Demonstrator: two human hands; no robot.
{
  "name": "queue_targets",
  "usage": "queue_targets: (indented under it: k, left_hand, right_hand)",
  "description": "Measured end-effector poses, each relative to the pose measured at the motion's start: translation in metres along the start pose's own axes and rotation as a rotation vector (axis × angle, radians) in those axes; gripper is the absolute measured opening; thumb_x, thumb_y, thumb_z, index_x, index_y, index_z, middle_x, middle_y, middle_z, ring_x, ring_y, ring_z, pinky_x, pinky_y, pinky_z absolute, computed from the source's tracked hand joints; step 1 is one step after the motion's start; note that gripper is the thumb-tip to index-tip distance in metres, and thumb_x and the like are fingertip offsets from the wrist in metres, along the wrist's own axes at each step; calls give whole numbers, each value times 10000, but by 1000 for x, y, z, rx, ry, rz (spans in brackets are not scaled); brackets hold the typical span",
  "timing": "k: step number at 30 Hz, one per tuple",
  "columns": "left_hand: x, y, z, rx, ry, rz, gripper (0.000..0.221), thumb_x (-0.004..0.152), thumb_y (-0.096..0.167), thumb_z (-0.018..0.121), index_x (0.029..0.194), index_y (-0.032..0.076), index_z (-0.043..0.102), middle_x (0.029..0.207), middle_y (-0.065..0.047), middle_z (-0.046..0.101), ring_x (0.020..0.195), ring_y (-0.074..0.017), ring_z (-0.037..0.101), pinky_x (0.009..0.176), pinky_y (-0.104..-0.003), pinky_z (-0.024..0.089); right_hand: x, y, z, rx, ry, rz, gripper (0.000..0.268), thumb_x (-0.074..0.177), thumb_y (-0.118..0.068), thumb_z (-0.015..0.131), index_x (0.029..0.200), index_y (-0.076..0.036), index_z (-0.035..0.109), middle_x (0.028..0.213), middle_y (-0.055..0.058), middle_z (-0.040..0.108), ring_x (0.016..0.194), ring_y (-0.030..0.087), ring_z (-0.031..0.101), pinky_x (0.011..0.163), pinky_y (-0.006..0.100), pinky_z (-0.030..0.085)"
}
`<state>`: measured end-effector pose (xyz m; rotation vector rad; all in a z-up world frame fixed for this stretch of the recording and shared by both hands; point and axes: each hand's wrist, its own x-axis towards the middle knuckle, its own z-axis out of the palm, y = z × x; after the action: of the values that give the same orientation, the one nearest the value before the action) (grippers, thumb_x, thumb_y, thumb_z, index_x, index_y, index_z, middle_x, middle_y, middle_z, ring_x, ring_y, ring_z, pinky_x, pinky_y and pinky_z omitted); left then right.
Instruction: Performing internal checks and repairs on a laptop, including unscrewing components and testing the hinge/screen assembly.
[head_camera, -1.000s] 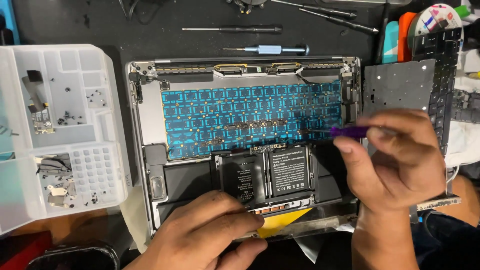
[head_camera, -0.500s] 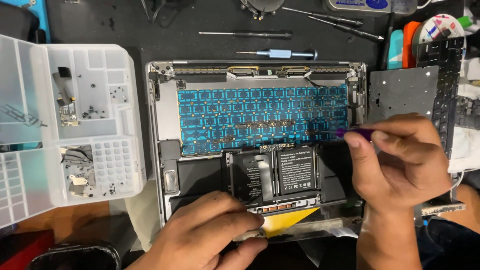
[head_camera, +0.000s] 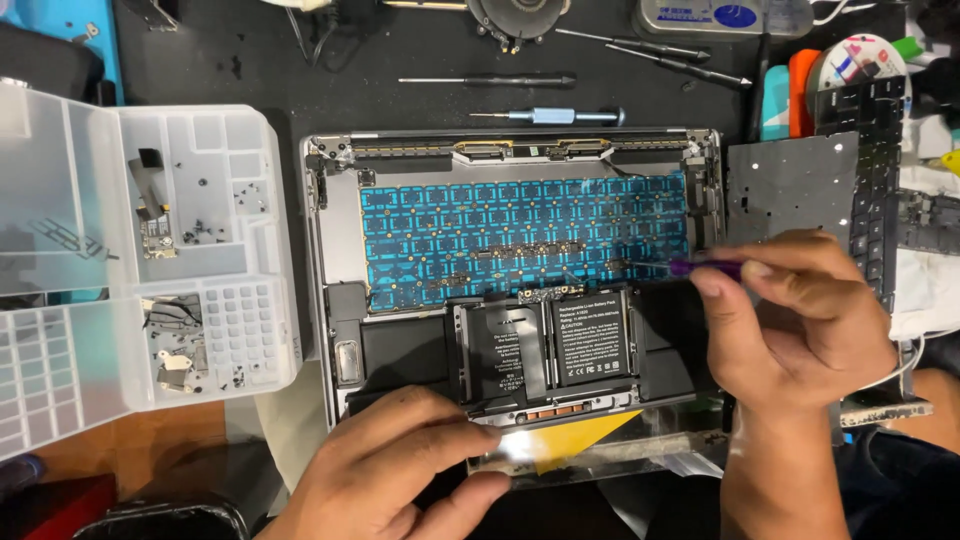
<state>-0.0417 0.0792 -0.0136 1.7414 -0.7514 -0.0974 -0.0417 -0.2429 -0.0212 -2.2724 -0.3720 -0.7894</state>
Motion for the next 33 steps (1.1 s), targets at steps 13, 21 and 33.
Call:
queue_targets:
  k: [13,21,33]
  left_hand:
    - [-5,18,-22,-20,91,8,218,956,195,710,1086,21,684,957,-129,660,780,-255,700,731,-332,578]
    - [-15,20,-28,13,139,37,218,959,175,716,1101,15,679,943,-125,636,772,-252,669,728,-327,572]
    - [-19,25,-35,22,135,37,231,938,138,734,1116,5,670,963,-129,659,789,-232,689,731,-303,579]
  right_hand:
    - [-22,23,-7,56,-98,-63,320,1096,186,720,1239,17,489,1288,302,600,1147,489,748,1111,482,519]
    - [-17,-31,2,-20,-119,284,225,1233,174,574,1354,78,410,1376,358,611,1010,345,541,893,380,380]
    - [-18,9,1,-36,-40,-35,252,1154,197,675,1197,96,449,1218,413,663,1122,485,684,1078,522,450]
